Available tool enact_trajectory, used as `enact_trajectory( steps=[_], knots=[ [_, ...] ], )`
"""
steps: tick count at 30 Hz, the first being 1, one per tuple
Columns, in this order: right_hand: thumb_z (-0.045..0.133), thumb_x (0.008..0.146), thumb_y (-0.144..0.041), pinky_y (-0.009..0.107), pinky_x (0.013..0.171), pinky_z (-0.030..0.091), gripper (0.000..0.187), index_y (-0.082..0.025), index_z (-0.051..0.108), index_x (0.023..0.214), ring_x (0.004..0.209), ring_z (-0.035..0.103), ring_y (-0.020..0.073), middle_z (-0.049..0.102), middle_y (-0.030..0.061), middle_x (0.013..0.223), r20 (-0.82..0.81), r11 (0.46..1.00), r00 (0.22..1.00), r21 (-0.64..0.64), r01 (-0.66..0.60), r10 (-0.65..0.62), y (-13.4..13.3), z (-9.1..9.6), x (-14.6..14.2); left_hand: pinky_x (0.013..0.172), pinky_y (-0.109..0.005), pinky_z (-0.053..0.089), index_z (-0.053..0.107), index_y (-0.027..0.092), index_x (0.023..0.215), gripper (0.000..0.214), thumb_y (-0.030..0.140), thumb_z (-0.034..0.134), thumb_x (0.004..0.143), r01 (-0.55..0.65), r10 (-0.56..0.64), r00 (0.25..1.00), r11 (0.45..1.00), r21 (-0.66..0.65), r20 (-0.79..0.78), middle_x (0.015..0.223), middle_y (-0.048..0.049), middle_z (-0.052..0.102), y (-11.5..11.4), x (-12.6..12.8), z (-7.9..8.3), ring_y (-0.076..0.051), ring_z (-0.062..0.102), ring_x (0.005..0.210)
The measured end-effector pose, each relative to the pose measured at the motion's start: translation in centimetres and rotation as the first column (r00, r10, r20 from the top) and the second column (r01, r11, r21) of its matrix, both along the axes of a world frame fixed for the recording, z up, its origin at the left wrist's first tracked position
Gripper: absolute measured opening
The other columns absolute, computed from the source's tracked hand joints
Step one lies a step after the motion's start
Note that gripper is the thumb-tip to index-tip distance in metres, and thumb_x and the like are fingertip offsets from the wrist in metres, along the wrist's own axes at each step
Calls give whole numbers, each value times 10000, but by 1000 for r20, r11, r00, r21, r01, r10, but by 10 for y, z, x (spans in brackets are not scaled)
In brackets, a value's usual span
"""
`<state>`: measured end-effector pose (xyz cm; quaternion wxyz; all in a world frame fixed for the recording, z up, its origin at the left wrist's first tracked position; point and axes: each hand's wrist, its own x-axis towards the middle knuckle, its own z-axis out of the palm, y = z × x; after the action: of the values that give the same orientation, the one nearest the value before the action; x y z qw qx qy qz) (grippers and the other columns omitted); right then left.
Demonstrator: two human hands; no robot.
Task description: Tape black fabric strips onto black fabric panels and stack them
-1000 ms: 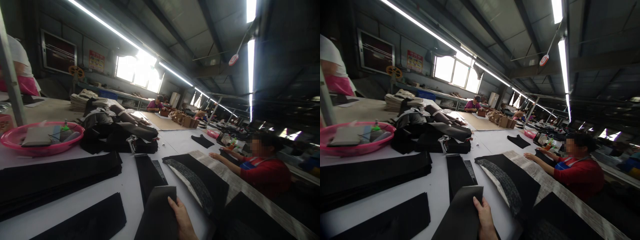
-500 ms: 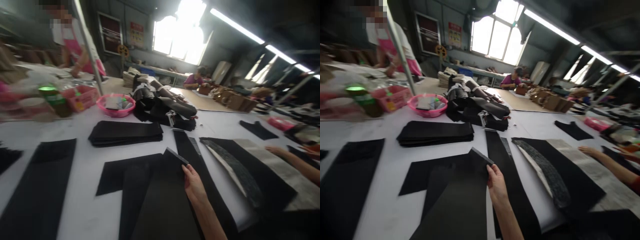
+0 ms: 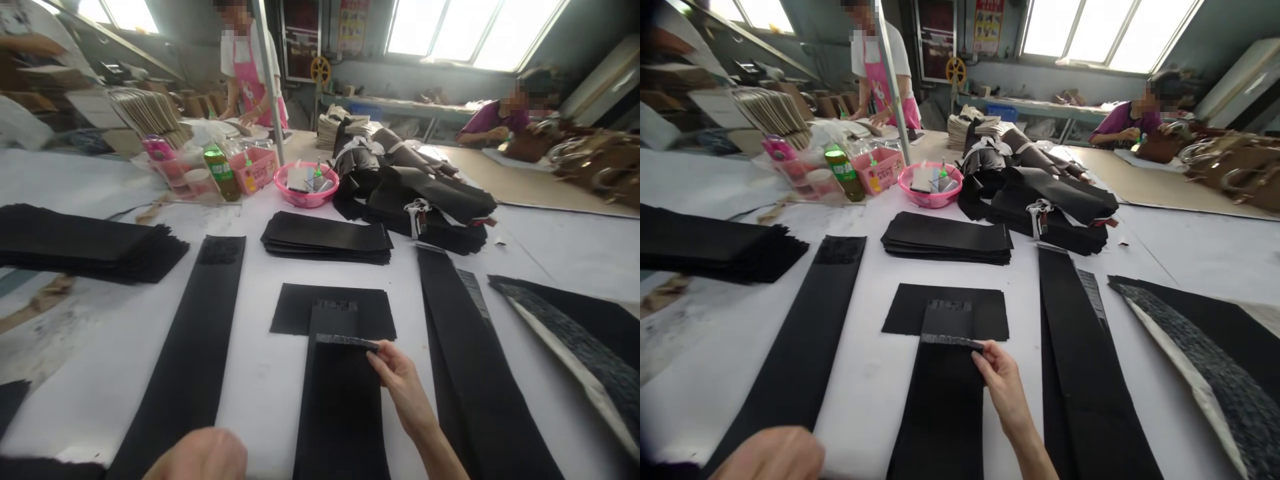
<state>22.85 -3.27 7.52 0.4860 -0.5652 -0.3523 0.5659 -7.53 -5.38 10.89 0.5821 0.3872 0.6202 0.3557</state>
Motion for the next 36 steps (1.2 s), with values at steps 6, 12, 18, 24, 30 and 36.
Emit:
enact_trajectory(
  steps=[6, 12, 18, 24, 30, 36],
  knots=[
    [676, 814, -499, 206, 532, 379, 324, -187, 595, 841, 618, 473, 120, 548, -7, 709, -26, 999, 1000, -38, 0, -1, 5, 1, 0, 514, -135, 468, 689, 107, 984, 323, 371, 690, 796, 246, -270, 947, 958, 146, 175, 717, -32, 700, 50, 38, 4, -84, 632, 562],
    [630, 868, -464, 223, 585, 396, 281, -193, 554, 876, 660, 501, 128, 565, -7, 742, -27, 1000, 999, 2, -24, 24, 20, 1, -8, 468, -173, 410, 525, 173, 758, 330, 471, 656, 812, 332, -336, 942, 926, 179, -5, 632, 36, 500, 77, 79, -31, -98, 490, 553],
    [604, 854, -535, 229, 485, 298, 352, -200, 530, 778, 530, 392, 112, 458, -50, 593, 273, 997, 960, 56, 51, -64, 45, -17, -5, 369, -175, 348, 464, 187, 677, 388, 515, 629, 802, 262, -244, 962, 951, 165, -125, 504, 64, 453, 95, 91, -44, -86, 447, 389],
    [499, 906, -544, 255, 530, 292, 392, -212, 539, 700, 523, 408, 122, 460, -54, 562, 707, 995, 701, 87, 50, -97, 59, -24, -1, 413, -191, 433, 578, 184, 741, 323, 474, 522, 873, 350, -294, 909, 924, 156, -295, 523, 35, 544, 111, 97, -51, -119, 543, 427],
    [509, 898, -563, 254, 547, 297, 373, -239, 580, 727, 573, 518, 145, 575, -42, 606, 840, 996, 541, -12, 89, -38, 62, -24, -5, 388, -182, 405, 557, 193, 717, 339, 485, 505, 883, 315, -240, 899, 935, 161, -365, 504, 52, 517, 114, 96, -57, -109, 530, 387],
    [486, 900, -580, 260, 557, 316, 365, -266, 612, 765, 632, 591, 172, 649, -35, 674, 837, 995, 547, -59, 76, 8, 61, -27, -4, 372, -177, 376, 532, 198, 700, 347, 487, 503, 889, 289, -211, 901, 944, 162, -379, 509, 59, 511, 115, 96, -61, -96, 507, 375]
  ],
)
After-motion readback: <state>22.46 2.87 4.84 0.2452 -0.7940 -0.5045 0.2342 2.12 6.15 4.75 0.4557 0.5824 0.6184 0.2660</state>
